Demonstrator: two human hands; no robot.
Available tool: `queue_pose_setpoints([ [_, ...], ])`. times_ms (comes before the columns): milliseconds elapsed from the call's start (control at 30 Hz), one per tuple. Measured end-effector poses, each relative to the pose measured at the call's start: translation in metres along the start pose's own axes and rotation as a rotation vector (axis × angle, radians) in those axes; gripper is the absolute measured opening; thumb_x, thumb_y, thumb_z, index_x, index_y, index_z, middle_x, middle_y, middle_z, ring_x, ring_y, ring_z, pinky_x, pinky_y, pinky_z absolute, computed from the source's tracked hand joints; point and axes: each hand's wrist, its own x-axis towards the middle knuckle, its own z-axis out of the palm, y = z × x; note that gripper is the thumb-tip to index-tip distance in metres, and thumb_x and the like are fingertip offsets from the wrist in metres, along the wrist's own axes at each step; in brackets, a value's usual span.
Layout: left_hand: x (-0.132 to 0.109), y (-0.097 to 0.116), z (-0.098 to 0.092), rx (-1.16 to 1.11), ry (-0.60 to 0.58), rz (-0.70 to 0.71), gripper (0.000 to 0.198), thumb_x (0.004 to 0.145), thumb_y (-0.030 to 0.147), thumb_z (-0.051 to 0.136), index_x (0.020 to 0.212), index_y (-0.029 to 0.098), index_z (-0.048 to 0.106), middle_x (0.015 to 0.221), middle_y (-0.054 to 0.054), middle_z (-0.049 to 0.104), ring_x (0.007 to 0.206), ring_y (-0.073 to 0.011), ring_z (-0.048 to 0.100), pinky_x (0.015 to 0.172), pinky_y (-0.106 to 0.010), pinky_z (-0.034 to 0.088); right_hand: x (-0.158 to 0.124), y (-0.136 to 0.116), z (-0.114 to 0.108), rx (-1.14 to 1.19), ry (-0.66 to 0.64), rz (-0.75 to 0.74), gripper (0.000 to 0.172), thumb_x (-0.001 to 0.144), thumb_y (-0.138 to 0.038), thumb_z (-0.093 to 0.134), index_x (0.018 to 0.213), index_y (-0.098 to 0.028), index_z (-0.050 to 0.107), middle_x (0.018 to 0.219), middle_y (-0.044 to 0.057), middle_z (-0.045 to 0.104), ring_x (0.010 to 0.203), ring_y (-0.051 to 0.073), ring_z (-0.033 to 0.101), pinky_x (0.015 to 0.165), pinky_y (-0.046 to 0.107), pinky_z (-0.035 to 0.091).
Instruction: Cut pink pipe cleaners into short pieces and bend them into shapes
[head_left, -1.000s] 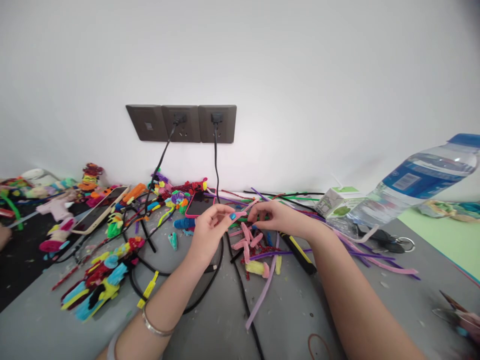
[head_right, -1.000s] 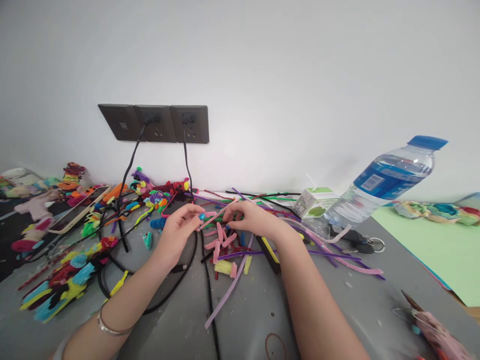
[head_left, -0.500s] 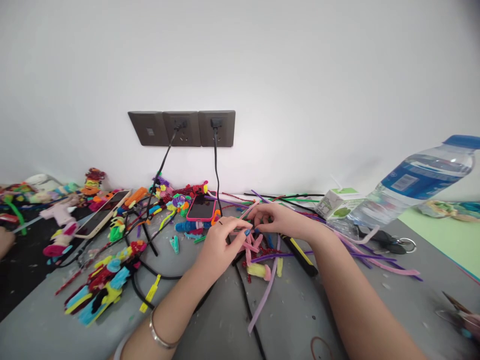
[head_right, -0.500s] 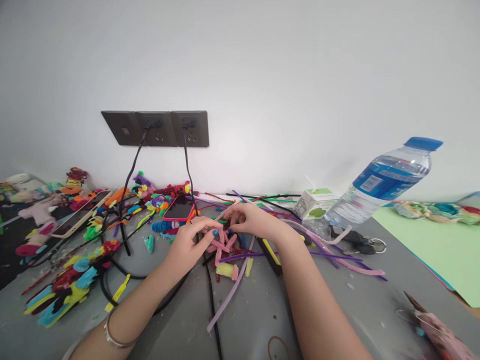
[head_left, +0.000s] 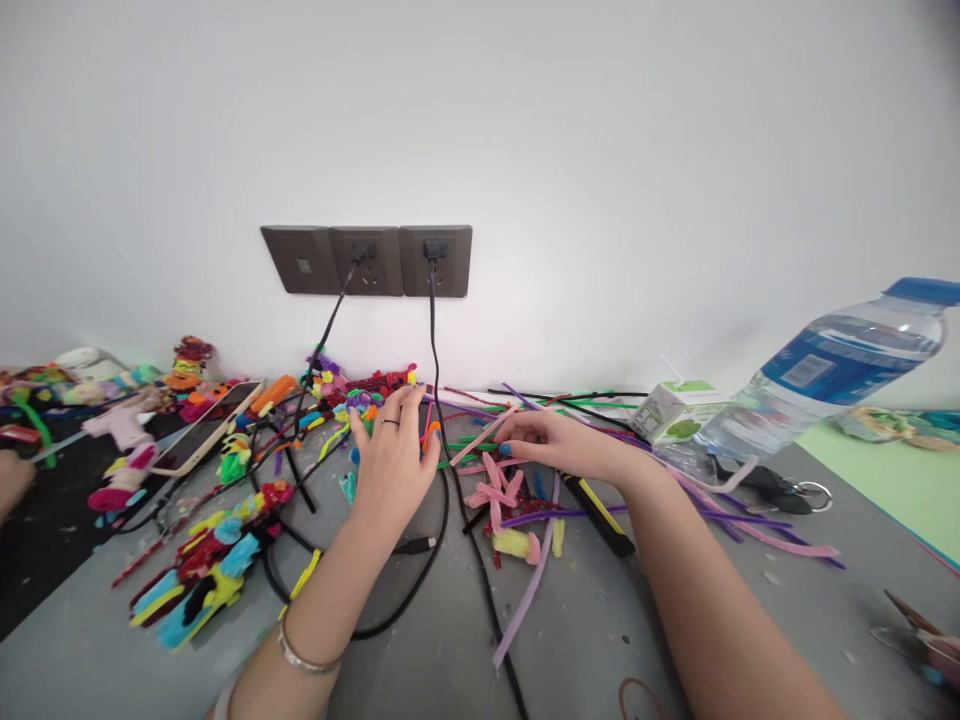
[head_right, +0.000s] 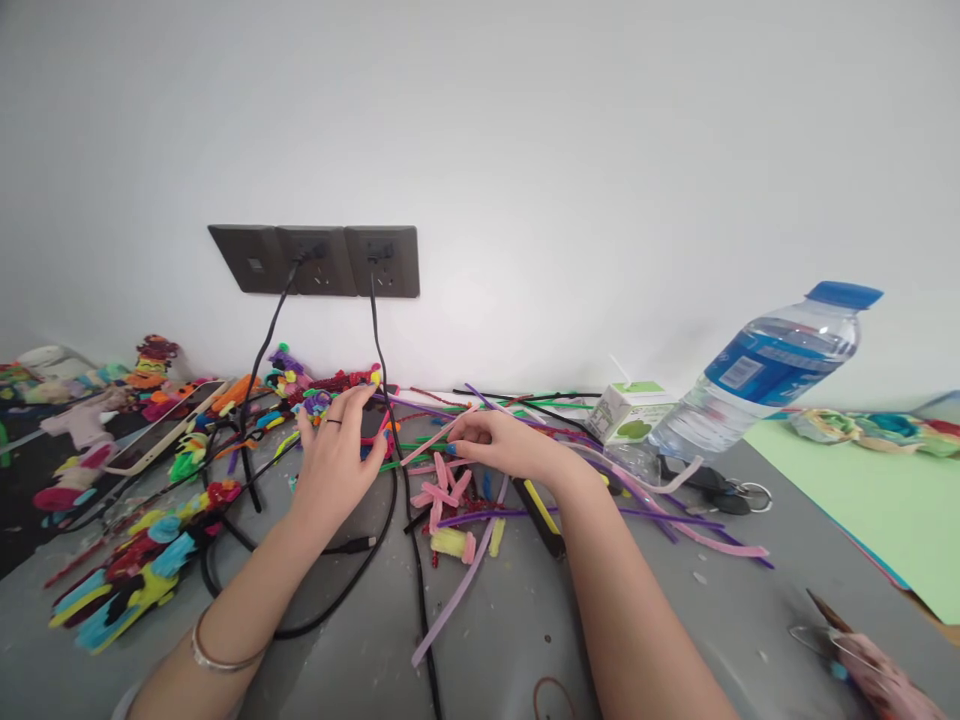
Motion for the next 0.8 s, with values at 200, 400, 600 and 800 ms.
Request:
queue_pose_setpoints([
  [200, 0.000, -0.004, 0.004, 0.026, -0.046, -0.032, 0.056, 0.086, 0.022, 0.054, 0.140, 0.018, 0.042, 0.126, -0.020, 0.062, 0.113, -0.0351, 0.062, 0.110, -0.073, 0.011, 0.000, 0.001, 0.000, -0.004, 0.003, -0.005, 0.027, 0.090, -0.040, 0.055, 0.099, -0.019, 0.069, 0.092, 0.005, 0.070, 0.080, 0.019, 0.062, 0.070, 0.030, 0.046],
  [400, 0.003, -0.001, -0.005, -0.116, 0.033, 0.031, 0.045, 0.088, 0.016, 0.050, 0.132, 0.022, 0.045, 0.118, -0.012, 0.065, 0.106, -0.0267, 0.063, 0.113, -0.061, 0.020, 0.000, 0.000, 0.000, 0.005, 0.000, -0.006, 0.026, 0.090, -0.039, 0.054, 0.097, -0.017, 0.067, 0.083, 0.004, 0.067, 0.074, 0.017, 0.059, 0.065, 0.029, 0.045],
  [600, -0.006, 0.013, -0.009, -0.435, -0.246, 0.238, 0.012, 0.093, 0.020, 0.044, 0.103, 0.023, 0.051, 0.085, -0.003, 0.064, 0.077, -0.0171, 0.063, 0.071, -0.027, 0.046, 0.000, 0.000, 0.000, 0.047, -0.035, 0.013, 0.020, 0.081, -0.027, 0.062, 0.098, -0.017, 0.065, 0.074, 0.000, 0.062, 0.067, 0.015, 0.056, 0.061, 0.027, 0.044],
  [800, -0.012, 0.024, -0.001, -0.410, -0.444, 0.371, 0.025, 0.089, 0.015, 0.047, 0.111, 0.024, 0.056, 0.104, -0.008, 0.068, 0.100, -0.0227, 0.063, 0.083, -0.032, 0.048, -0.003, 0.000, -0.001, 0.058, -0.096, 0.001, 0.025, 0.079, -0.021, 0.062, 0.104, -0.019, 0.063, 0.077, 0.000, 0.061, 0.073, 0.016, 0.057, 0.064, 0.027, 0.045],
])
